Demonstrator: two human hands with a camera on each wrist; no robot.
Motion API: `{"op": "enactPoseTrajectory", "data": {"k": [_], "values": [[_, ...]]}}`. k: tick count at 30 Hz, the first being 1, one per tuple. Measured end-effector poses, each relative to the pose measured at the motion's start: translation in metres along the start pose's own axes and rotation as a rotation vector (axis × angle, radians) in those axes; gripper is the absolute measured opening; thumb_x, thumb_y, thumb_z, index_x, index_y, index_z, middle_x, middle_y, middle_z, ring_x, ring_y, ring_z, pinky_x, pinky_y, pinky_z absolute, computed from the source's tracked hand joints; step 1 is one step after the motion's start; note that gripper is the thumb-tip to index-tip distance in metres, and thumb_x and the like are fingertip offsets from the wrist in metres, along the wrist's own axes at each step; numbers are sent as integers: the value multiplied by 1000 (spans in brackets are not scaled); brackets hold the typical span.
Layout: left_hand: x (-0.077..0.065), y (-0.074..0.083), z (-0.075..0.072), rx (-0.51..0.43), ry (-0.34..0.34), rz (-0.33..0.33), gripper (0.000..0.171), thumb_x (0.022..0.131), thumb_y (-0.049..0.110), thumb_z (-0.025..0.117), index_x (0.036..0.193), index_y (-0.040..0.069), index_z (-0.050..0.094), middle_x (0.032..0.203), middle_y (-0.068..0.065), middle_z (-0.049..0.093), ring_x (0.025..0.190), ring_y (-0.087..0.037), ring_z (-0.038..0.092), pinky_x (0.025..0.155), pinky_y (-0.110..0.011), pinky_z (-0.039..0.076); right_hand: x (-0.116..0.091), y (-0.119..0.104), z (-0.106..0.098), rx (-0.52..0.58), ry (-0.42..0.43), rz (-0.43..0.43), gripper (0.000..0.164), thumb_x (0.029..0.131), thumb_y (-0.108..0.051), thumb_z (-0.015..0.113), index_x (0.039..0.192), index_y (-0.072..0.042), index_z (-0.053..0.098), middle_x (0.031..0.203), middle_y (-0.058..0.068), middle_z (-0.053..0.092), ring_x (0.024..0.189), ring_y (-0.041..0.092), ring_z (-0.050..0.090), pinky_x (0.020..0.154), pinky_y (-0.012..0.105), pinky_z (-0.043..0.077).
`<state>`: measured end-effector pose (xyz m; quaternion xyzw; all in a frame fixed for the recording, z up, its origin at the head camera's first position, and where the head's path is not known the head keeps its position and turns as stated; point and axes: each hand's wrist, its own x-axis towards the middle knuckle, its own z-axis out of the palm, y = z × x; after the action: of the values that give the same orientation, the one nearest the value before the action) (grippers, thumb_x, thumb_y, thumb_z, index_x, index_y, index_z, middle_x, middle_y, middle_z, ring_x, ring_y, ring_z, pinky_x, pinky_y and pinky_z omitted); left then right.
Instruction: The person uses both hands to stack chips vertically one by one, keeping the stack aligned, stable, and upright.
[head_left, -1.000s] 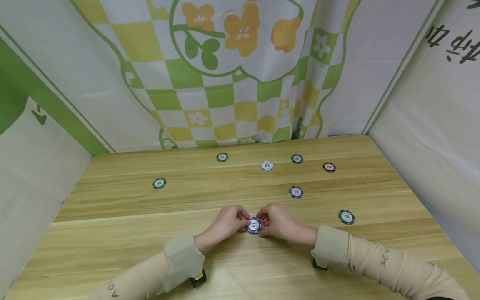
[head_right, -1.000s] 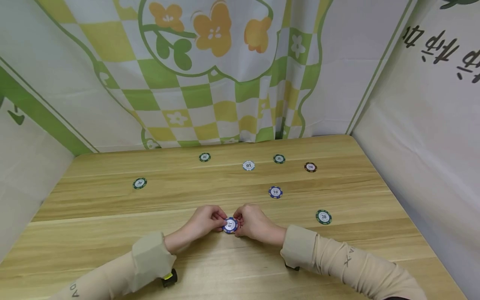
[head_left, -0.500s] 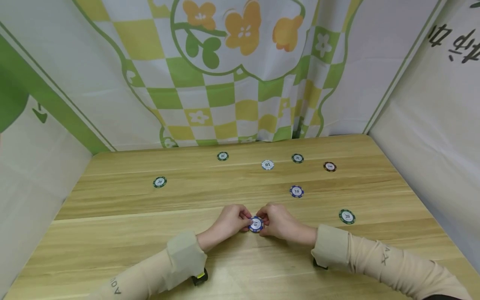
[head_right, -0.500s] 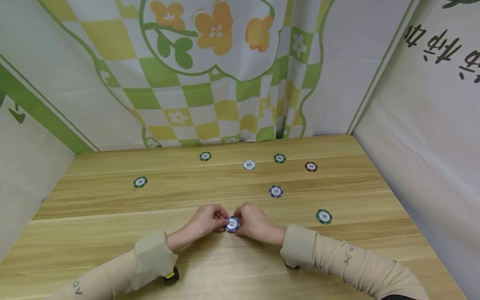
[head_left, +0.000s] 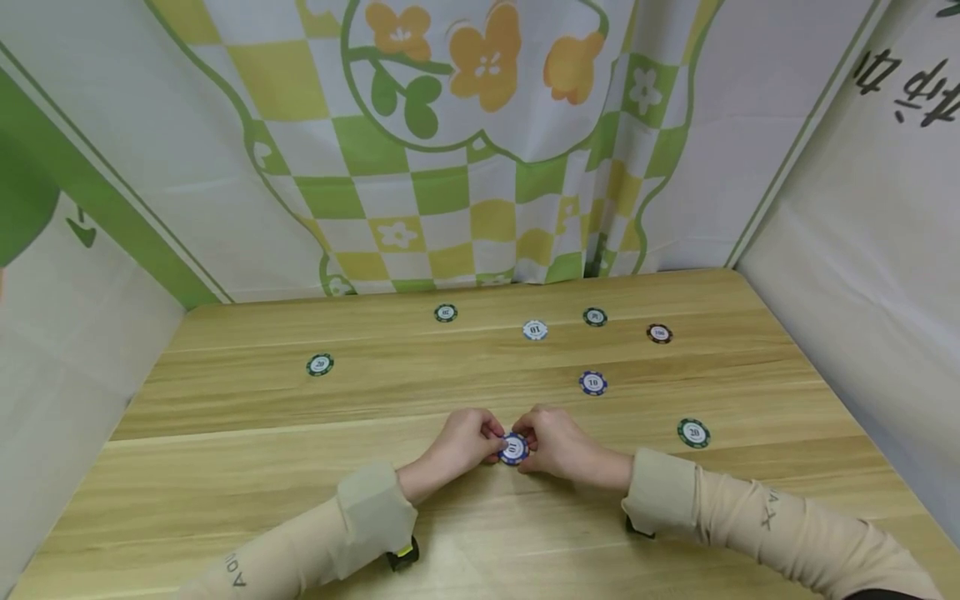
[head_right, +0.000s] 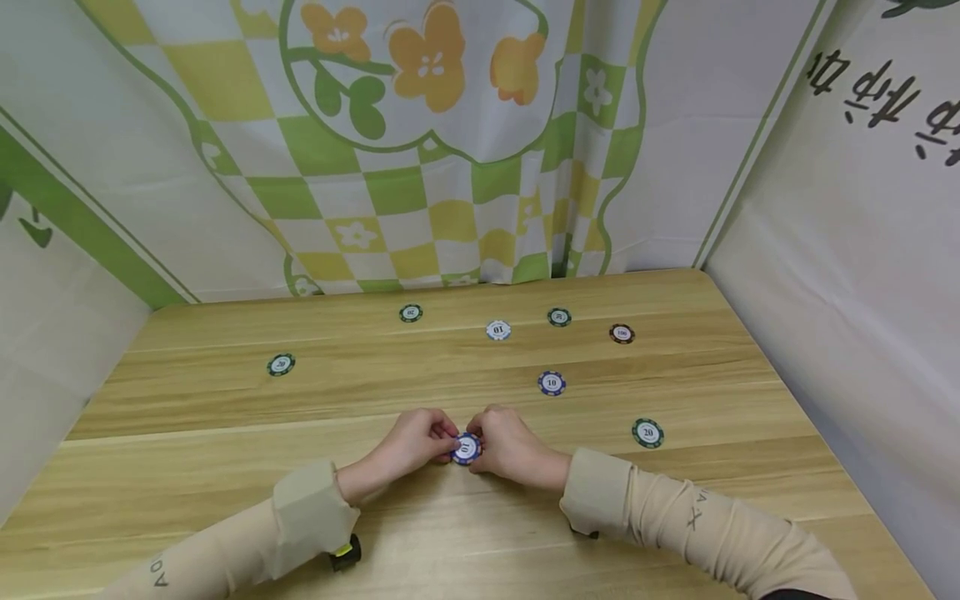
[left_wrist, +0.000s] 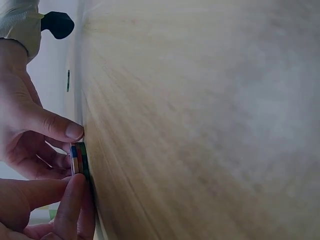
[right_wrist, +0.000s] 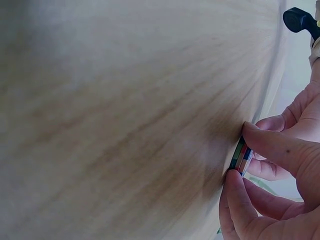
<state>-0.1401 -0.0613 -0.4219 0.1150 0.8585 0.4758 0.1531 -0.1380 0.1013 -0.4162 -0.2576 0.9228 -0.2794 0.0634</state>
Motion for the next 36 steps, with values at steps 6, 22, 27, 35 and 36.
{"op": "enactPoseTrajectory", "data": {"k": [6, 22, 27, 35, 36], "values": [[0, 2, 0, 28, 2, -8, 6, 78, -3, 65, 81, -6, 60, 67, -7, 59, 55, -11, 56, 50, -21, 50, 0, 1, 0, 4, -4, 5, 36, 58, -7, 83, 89, 1, 66, 72, 1, 52, 65, 9, 46, 56, 20, 39], [7, -12, -21, 120, 26, 95, 9, 82, 6, 61, 86, -1, 63, 71, -4, 61, 61, -10, 57, 55, -21, 48, 1, 2, 1, 40, -4, 16, 36, 56, -5, 83, 88, 1, 66, 72, 1, 54, 66, 11, 50, 57, 19, 41], [11, -18, -45, 231, 86, 174, 10, 83, 7, 61, 90, 0, 63, 78, -3, 62, 71, -11, 56, 64, -23, 48, 1, 2, 1, 49, -4, 22, 37, 56, -4, 83, 88, 2, 66, 72, 1, 53, 65, 10, 49, 57, 19, 42], [14, -26, -87, 461, 92, 295, 15, 85, 4, 59, 98, -2, 61, 85, -7, 61, 76, -17, 58, 67, -27, 49, 0, 0, 0, 39, -20, 26, 38, 57, -4, 83, 90, 3, 65, 72, 0, 53, 66, 10, 48, 57, 20, 41], [14, -28, -92, 500, 97, 317, 15, 84, 4, 59, 98, -2, 61, 86, -7, 61, 76, -17, 58, 66, -27, 49, 0, 0, 0, 40, -21, 27, 38, 57, -4, 83, 90, 3, 65, 72, 1, 53, 66, 10, 48, 57, 20, 41]]}}
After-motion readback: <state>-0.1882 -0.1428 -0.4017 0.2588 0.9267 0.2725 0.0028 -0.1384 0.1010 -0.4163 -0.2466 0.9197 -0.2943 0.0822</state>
